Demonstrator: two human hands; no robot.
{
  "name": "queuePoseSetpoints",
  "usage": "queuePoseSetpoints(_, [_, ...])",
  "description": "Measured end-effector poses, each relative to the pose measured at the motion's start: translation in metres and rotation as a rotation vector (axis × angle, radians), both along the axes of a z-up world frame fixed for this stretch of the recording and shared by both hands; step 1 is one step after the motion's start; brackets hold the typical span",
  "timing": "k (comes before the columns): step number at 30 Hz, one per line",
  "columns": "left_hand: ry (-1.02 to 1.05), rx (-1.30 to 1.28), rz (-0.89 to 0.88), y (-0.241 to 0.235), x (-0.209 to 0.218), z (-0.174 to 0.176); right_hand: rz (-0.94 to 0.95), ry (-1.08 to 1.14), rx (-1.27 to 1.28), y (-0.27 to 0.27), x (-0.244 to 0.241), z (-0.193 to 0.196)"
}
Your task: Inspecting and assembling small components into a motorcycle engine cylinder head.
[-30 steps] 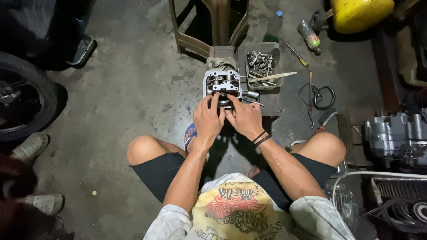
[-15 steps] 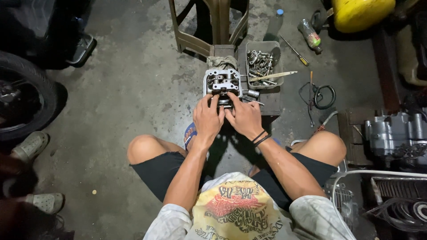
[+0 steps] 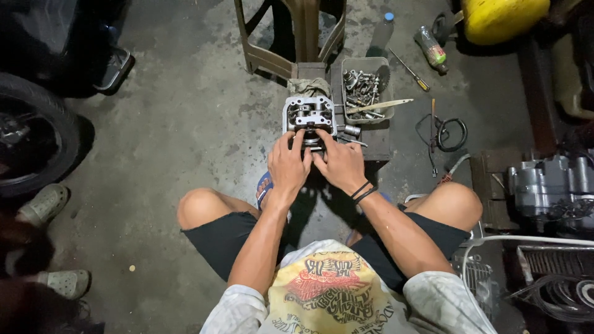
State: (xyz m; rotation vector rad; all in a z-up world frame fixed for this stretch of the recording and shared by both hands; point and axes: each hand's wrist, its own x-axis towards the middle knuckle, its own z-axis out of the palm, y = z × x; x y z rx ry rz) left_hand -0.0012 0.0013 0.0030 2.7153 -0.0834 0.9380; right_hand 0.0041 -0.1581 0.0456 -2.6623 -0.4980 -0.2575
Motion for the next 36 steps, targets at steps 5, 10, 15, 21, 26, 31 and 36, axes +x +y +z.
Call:
queuePoseSetpoints(5, [0.014, 0.015, -0.008, 0.001, 0.000, -0.003, 0.004, -0.008, -0.049, -0.003, 0.003, -0.009])
queuePoseSetpoints(10, [0.025, -0.010, -0.024, 0.001, 0.000, 0.003, -0.004, 0.013, -0.019, -0.001, 0.001, 0.002])
queuePoseSetpoints(15, [0.020, -0.009, -0.022, 0.000, -0.002, 0.005, -0.001, -0.017, -0.104, -0.006, 0.007, -0.012])
queuePoseSetpoints(21, [0.031, 0.016, -0.004, 0.002, -0.001, 0.002, 0.000, -0.021, -0.069, -0.001, -0.001, 0.002])
queuePoseSetpoints(26, [0.011, -0.019, -0.018, 0.000, -0.003, 0.001, 0.011, 0.011, -0.103, -0.005, 0.004, -0.005])
queuePoseSetpoints(31, [-0.002, -0.009, -0.021, -0.001, -0.003, -0.003, 0.025, 0.039, -0.093, 0.000, -0.001, 0.007])
queuePoseSetpoints(36, [-0.011, -0.054, -0.030, -0.002, -0.001, -0.003, 0.053, 0.035, -0.066, -0.002, 0.000, 0.007])
